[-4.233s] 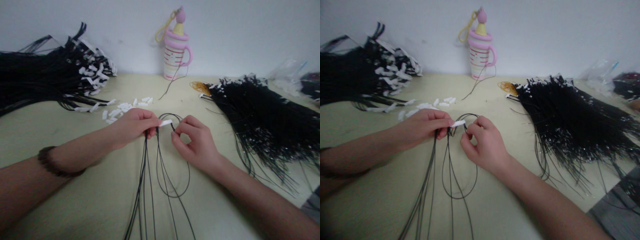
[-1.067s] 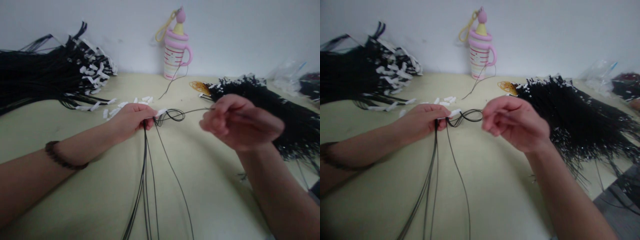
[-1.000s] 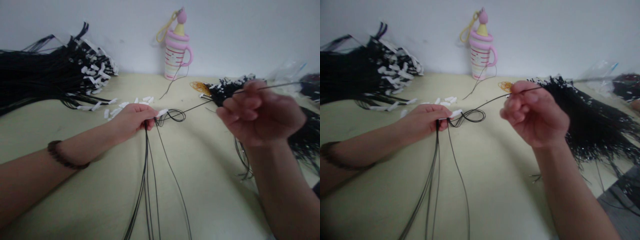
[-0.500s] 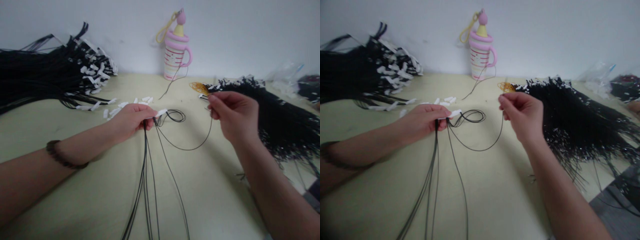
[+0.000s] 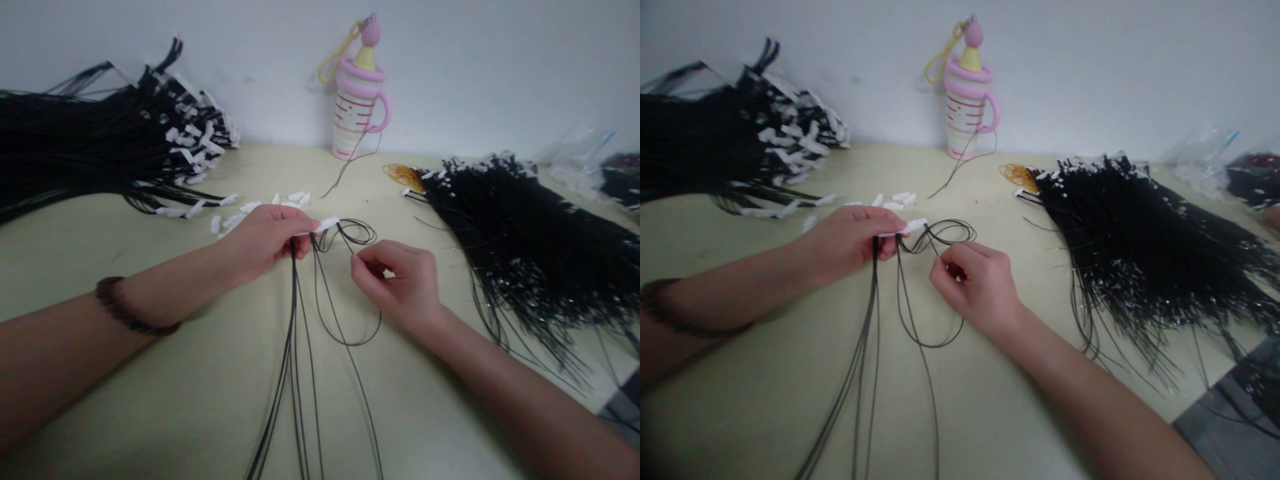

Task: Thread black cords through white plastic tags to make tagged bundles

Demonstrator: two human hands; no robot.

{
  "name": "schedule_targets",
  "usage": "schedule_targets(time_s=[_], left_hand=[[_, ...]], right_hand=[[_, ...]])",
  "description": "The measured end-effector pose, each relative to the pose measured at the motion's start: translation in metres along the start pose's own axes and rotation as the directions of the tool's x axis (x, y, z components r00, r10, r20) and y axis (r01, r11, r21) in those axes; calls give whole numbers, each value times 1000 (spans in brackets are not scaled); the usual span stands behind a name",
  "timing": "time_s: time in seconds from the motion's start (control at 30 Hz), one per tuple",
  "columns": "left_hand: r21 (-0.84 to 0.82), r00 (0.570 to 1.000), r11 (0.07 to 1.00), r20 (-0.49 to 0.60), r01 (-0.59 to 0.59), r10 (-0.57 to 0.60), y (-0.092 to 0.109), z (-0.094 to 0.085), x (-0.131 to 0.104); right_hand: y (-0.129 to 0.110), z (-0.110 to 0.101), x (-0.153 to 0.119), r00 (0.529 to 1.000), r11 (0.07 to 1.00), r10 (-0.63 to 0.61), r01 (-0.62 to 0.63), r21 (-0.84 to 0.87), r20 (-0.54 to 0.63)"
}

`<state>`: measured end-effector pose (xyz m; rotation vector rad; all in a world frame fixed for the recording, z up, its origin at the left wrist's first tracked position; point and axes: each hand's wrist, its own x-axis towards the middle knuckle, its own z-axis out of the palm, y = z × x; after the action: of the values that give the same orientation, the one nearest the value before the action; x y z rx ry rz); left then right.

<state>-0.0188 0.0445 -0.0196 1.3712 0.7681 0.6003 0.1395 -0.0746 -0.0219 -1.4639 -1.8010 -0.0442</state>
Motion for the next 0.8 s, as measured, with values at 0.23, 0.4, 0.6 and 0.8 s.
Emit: schedule_targets(time_s=[0.23, 0.4, 0.6, 0.8], left_hand=[[-1, 1000, 1000, 1, 9, -9, 0, 1, 1], [10, 1000, 1000, -1, 4, -4, 0, 0, 0], [9, 1000, 1000, 5, 3, -3, -1, 1, 0], [62, 1000, 998, 9, 8, -8, 1, 1, -2]], right_hand=[[1, 2, 0, 1000, 1000, 1, -1, -2, -10], [0, 2, 0, 1000, 1000, 4, -4, -6, -9], [1, 4, 0, 1000, 1000, 3, -3, -2, 14], [2, 4, 0, 999, 1000, 4, -4, -10, 46]])
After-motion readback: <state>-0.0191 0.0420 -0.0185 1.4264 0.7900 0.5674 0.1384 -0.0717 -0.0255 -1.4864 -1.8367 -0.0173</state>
